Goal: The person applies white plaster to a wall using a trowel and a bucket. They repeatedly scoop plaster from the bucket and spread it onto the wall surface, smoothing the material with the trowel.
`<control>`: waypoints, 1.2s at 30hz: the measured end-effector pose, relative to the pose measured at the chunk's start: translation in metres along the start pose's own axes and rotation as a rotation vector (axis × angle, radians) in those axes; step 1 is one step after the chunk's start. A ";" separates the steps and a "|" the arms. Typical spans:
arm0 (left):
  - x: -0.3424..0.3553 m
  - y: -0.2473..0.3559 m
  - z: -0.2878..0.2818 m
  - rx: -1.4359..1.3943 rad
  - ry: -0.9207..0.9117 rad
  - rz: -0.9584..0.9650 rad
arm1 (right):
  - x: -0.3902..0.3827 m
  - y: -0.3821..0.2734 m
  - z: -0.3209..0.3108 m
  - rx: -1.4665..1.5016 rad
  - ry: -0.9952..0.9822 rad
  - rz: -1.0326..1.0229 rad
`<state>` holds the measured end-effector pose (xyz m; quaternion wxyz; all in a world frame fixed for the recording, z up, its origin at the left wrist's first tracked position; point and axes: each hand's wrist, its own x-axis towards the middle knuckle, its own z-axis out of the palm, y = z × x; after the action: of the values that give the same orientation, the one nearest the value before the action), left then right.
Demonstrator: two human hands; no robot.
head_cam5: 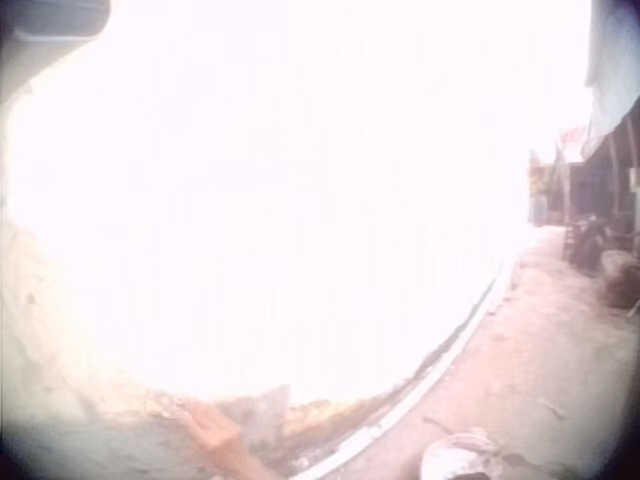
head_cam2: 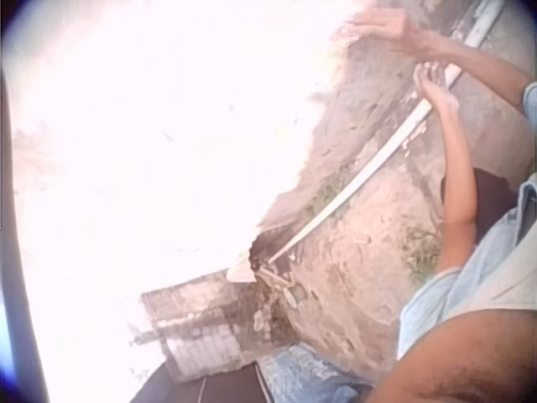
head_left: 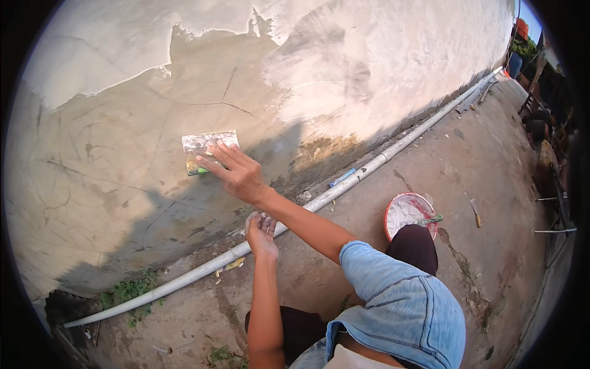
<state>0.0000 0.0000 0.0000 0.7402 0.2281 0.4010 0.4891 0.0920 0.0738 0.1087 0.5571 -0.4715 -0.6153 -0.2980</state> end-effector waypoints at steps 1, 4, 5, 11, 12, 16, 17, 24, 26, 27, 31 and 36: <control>-0.001 0.011 0.000 0.006 0.014 0.018 | -0.002 0.003 -0.009 0.090 0.044 0.003; -0.014 0.005 -0.008 -0.056 0.063 -0.001 | -0.021 0.056 -0.080 0.053 0.344 0.264; -0.015 0.011 -0.005 -0.033 0.042 -0.004 | -0.037 0.103 -0.088 -0.117 0.504 0.510; -0.021 0.015 -0.004 -0.036 0.011 -0.038 | -0.079 0.259 -0.129 -0.299 0.737 0.872; -0.022 0.017 -0.003 -0.039 0.007 -0.038 | -0.080 0.259 -0.122 -0.254 0.702 0.904; -0.021 0.021 -0.009 -0.031 0.019 -0.027 | -0.056 0.131 -0.049 0.045 0.511 0.899; -0.019 0.022 -0.010 -0.025 0.019 -0.019 | -0.053 0.095 -0.030 0.035 0.414 0.741; -0.008 0.014 -0.014 -0.032 0.036 -0.036 | -0.073 0.027 -0.014 0.021 -0.005 0.089; -0.008 0.018 -0.016 -0.029 0.040 -0.027 | -0.062 0.059 -0.052 0.043 0.213 0.269; -0.008 0.021 -0.019 -0.031 0.042 -0.017 | -0.051 0.079 -0.073 0.019 0.330 0.460; -0.012 0.012 -0.009 -0.026 0.021 -0.062 | -0.040 0.220 -0.156 -0.331 0.736 0.840; -0.010 0.014 -0.007 -0.040 0.004 -0.044 | -0.017 0.221 -0.129 -0.157 0.674 0.916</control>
<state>-0.0152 -0.0041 0.0101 0.7543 0.2033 0.3977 0.4812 0.3452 0.0379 0.0829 0.7580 -0.6089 -0.1127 -0.2050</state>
